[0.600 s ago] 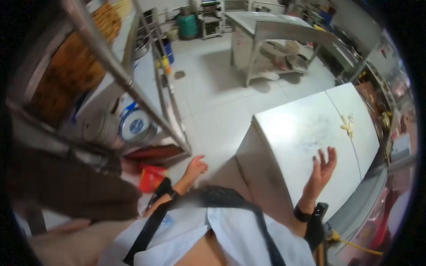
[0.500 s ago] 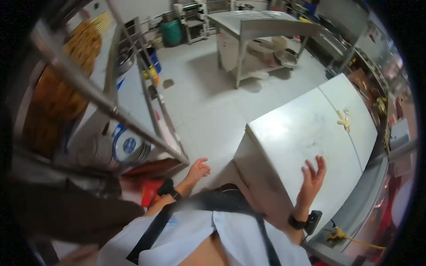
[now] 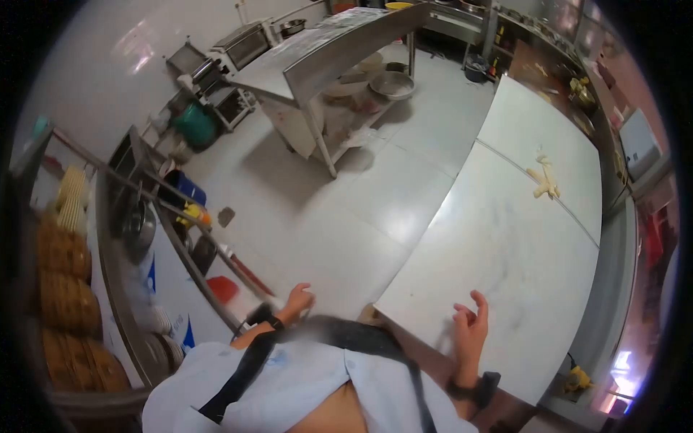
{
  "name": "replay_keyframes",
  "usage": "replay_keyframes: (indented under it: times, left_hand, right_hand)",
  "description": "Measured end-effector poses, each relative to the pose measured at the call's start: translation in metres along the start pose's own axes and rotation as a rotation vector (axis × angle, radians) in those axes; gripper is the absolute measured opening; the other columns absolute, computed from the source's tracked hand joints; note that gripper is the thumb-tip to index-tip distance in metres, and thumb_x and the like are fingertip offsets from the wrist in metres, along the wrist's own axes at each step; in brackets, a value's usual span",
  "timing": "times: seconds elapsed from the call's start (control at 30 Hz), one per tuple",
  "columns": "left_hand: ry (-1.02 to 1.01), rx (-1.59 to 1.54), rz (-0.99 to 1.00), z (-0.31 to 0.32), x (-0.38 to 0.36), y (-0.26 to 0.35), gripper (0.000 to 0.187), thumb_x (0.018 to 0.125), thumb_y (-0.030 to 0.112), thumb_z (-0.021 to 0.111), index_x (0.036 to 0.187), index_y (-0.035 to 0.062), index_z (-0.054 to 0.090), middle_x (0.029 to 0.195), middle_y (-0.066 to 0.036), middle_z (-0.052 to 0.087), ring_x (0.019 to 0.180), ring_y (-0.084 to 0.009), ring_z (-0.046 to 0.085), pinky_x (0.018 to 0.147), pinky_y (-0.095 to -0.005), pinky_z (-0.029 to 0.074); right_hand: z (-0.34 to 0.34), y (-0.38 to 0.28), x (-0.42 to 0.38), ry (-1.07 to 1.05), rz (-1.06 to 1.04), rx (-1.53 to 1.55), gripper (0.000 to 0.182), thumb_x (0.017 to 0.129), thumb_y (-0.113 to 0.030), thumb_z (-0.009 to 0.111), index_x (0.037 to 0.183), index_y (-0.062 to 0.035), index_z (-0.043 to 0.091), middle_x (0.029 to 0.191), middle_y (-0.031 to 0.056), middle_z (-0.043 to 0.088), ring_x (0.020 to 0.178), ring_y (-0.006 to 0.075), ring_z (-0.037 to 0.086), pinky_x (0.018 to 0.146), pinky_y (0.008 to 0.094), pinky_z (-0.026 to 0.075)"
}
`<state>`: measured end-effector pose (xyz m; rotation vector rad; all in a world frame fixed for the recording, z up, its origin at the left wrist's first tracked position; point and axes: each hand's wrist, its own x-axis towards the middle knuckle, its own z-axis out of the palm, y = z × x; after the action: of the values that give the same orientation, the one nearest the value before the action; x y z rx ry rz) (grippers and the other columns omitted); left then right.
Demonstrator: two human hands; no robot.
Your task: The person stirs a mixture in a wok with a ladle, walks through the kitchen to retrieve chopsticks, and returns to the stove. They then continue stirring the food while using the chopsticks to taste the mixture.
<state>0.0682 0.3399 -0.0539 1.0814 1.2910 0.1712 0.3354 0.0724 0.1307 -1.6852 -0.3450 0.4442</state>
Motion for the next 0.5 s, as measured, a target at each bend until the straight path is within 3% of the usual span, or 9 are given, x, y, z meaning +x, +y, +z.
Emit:
replay_keyframes:
  times: [0.1, 0.17, 0.27, 0.3, 0.33, 0.37, 0.4, 0.5]
  left_hand:
    - [0.019, -0.025, -0.026, -0.034, 0.03, 0.01, 0.038, 0.074, -0.001, 0.045, 0.111, -0.0019, 0.036, 0.065, -0.009, 0.052, 0.052, -0.0138, 0.051, 0.042, -0.0229, 0.04]
    - [0.019, 0.011, -0.032, -0.055, 0.041, 0.016, 0.036, 0.075, -0.001, 0.044, 0.11, -0.0023, 0.036, 0.063, -0.01, 0.052, 0.05, -0.0147, 0.051, 0.041, -0.0235, 0.04]
    - [-0.087, 0.312, -0.019, -0.085, 0.071, 0.016, 0.034, 0.076, 0.0, 0.043, 0.11, -0.0017, 0.034, 0.061, -0.01, 0.053, 0.048, -0.0168, 0.051, 0.042, -0.0257, 0.04]
    - [-0.133, 0.972, 0.287, -0.099, 0.086, 0.005, 0.015, 0.069, 0.009, 0.048, 0.082, 0.0014, 0.046, 0.062, -0.013, 0.054, 0.052, -0.0232, 0.053, 0.047, -0.0328, 0.042]
    - [-0.149, 1.621, 0.619, -0.111, 0.106, 0.005, 0.015, 0.061, 0.017, 0.053, 0.053, 0.0044, 0.058, 0.062, -0.015, 0.056, 0.057, -0.0295, 0.055, 0.053, -0.0398, 0.043]
    - [-0.238, 1.69, 0.736, -0.123, 0.124, 0.012, 0.014, 0.063, 0.016, 0.053, 0.057, 0.0041, 0.057, 0.062, -0.014, 0.056, 0.057, -0.0284, 0.055, 0.053, -0.0386, 0.044]
    - [-0.287, 1.53, 0.614, -0.129, 0.146, 0.022, 0.012, 0.064, 0.015, 0.053, 0.061, 0.0038, 0.057, 0.062, -0.014, 0.056, 0.057, -0.0272, 0.055, 0.052, -0.0374, 0.044]
    - [-0.26, 0.668, 0.053, -0.137, 0.213, 0.076, 0.01, 0.07, 0.012, 0.052, 0.072, 0.003, 0.055, 0.062, -0.011, 0.055, 0.057, -0.0237, 0.056, 0.052, -0.0336, 0.045]
  right_hand:
    - [0.015, -0.001, 0.016, 0.016, 0.017, -0.102, 0.044, 0.073, 0.0, 0.043, 0.116, 0.0005, 0.037, 0.114, 0.0102, 0.042, 0.083, 0.0147, 0.054, 0.066, 0.0216, 0.043]
    - [0.021, -0.001, 0.024, 0.038, 0.049, -0.134, 0.04, 0.078, -0.004, 0.046, 0.117, 0.0001, 0.036, 0.113, 0.0115, 0.042, 0.081, 0.016, 0.054, 0.064, 0.0231, 0.044]
    - [0.031, 0.004, 0.029, 0.127, 0.086, -0.17, 0.04, 0.078, -0.004, 0.047, 0.117, -0.0006, 0.037, 0.111, 0.0117, 0.044, 0.079, 0.0151, 0.054, 0.062, 0.0233, 0.044]
    - [0.041, 0.001, 0.026, 0.191, 0.129, -0.202, 0.04, 0.078, -0.004, 0.047, 0.117, -0.0007, 0.037, 0.11, 0.0117, 0.045, 0.079, 0.0148, 0.054, 0.062, 0.0232, 0.044]
    - [0.054, -0.004, 0.026, 0.251, 0.163, -0.227, 0.041, 0.077, -0.004, 0.047, 0.116, -0.0009, 0.037, 0.108, 0.0117, 0.046, 0.078, 0.0146, 0.054, 0.061, 0.0232, 0.044]
    - [0.069, -0.007, 0.028, 0.274, 0.14, -0.208, 0.041, 0.077, -0.004, 0.047, 0.116, -0.0009, 0.037, 0.108, 0.0117, 0.046, 0.078, 0.0146, 0.054, 0.061, 0.0232, 0.044]
    - [0.085, -0.01, 0.029, 0.275, 0.144, -0.227, 0.041, 0.077, -0.004, 0.048, 0.116, -0.0009, 0.037, 0.107, 0.0115, 0.047, 0.077, 0.014, 0.054, 0.061, 0.0233, 0.044]
    - [0.156, -0.04, 0.06, 0.229, 0.169, -0.218, 0.042, 0.076, -0.003, 0.05, 0.116, -0.001, 0.037, 0.106, 0.0117, 0.049, 0.074, 0.0129, 0.054, 0.06, 0.0231, 0.044]
